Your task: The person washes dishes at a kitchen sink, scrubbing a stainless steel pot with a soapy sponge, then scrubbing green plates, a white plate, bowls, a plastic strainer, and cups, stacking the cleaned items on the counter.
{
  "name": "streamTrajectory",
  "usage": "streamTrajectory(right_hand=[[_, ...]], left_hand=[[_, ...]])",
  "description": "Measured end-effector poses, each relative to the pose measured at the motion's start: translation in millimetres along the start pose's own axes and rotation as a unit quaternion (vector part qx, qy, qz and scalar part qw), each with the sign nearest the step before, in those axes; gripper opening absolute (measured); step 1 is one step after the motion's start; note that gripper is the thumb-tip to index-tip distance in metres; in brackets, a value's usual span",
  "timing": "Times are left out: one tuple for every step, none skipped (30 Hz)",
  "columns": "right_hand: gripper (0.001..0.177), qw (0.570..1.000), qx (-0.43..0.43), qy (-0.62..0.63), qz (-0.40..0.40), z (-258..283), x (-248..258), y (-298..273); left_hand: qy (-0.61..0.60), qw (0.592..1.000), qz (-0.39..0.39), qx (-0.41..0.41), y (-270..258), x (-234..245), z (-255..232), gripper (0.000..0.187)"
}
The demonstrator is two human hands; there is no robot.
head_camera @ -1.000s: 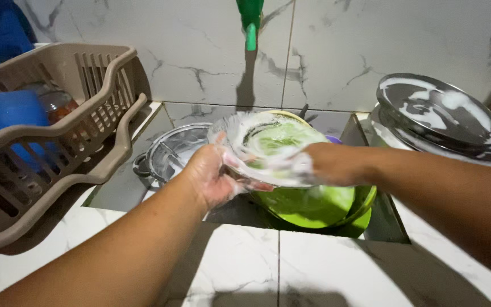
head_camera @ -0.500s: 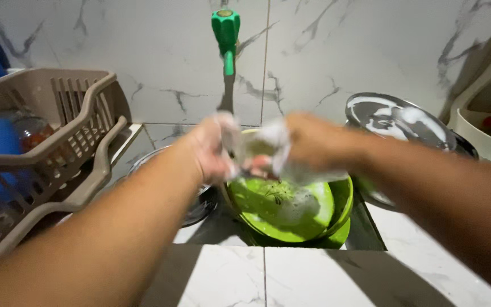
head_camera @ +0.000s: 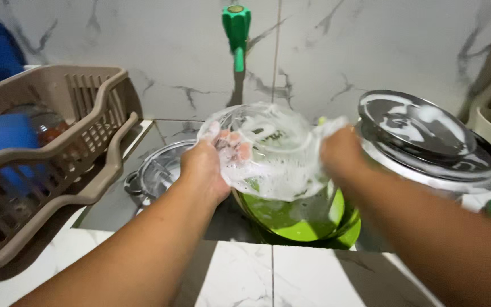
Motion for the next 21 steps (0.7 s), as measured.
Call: streamTrajectory(right_hand=[[0.040, 0.997, 0.056, -0.045, -0.014, -5, -9, -21], [0.040, 0.988, 0.126, -0.089, -0.026, -6, -19, -45], [0.040, 0.969, 0.206, -0.130, -0.034, -4, -31, -69], [0.041, 0.942, 0.293, -0.160, -0.036, -3, -41, -95], [0.038, 0.898, 0.403, -0.173, -0.030, 4, -51, -114], [0.036, 0.842, 0.508, -0.182, -0.021, 12, -60, -130], [0.033, 0.836, 0.506, -0.214, -0.003, 17, -66, -126], [0.030, 0.829, 0.503, -0.244, 0.013, 27, -73, -112], [0.026, 0.821, 0.500, -0.274, 0.028, 40, -81, -91], [0.023, 0.810, 0.498, -0.305, 0.046, 53, -90, -65], [0.020, 0.799, 0.496, -0.336, 0.063, 64, -98, -41], [0.021, 0.795, 0.483, -0.359, 0.075, 72, -103, -19], [0.021, 0.811, 0.452, -0.362, 0.086, 77, -105, -3], [0.022, 0.830, 0.422, -0.354, 0.091, 82, -108, 6], [0.022, 0.846, 0.403, -0.338, 0.093, 83, -110, 3], [0.023, 0.857, 0.394, -0.320, 0.086, 82, -110, -9], [0.023, 0.863, 0.400, -0.300, 0.076, 80, -109, -29], [0.024, 0.867, 0.408, -0.280, 0.061, 74, -105, -53], [0.024, 0.858, 0.439, -0.262, 0.054, 66, -101, -83], [0.025, 0.842, 0.479, -0.244, 0.049, 59, -99, -112], [0.025, 0.819, 0.524, -0.231, 0.046, 55, -97, -134]], left_hand=[[0.000, 1.000, 0.001, -0.026, -2, 0, -5, 0.026], [0.000, 0.999, 0.002, -0.052, -5, 1, -9, 0.024], [0.000, 0.997, 0.004, -0.077, -10, 2, -13, 0.022], [-0.003, 0.996, -0.011, -0.087, -13, 3, -15, 0.020], [-0.007, 0.995, -0.026, -0.097, -16, 3, -17, 0.019], [-0.010, 0.993, -0.042, -0.109, -20, 5, -18, 0.017], [0.003, 0.994, -0.004, -0.113, -24, 3, -18, 0.016], [0.018, 0.992, 0.034, -0.118, -29, 0, -17, 0.017], [0.034, 0.989, 0.073, -0.123, -32, -4, -17, 0.018], [0.031, 0.991, 0.057, -0.114, -35, -2, -16, 0.020], [0.028, 0.993, 0.040, -0.105, -37, -2, -14, 0.021], [0.025, 0.995, 0.025, -0.095, -38, -2, -13, 0.023], [0.012, 0.995, 0.037, -0.094, -39, -4, -14, 0.025], [-0.002, 0.994, 0.048, -0.093, -41, -5, -18, 0.028], [-0.016, 0.994, 0.060, -0.093, -42, -6, -23, 0.030], [-0.029, 0.994, 0.033, -0.102, -42, -4, -30, 0.027], [-0.042, 0.993, 0.007, -0.110, -42, -2, -39, 0.024], [-0.054, 0.992, -0.019, -0.115, -41, 1, -45, 0.022], [-0.052, 0.991, -0.013, -0.123, -42, 2, -47, 0.023], [-0.047, 0.990, -0.007, -0.131, -42, 3, -49, 0.024], [-0.043, 0.989, -0.001, -0.139, -42, 3, -48, 0.026]])
Point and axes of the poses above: each hand's wrist, its own y-axis towards the middle knuckle, its own x-axis out of the back of the hand, z = x × y, the point moved 4 cm from there along y, towards the middle knuckle, and after that the axes turned 11 degrees about -y, right-handed, at the moved point
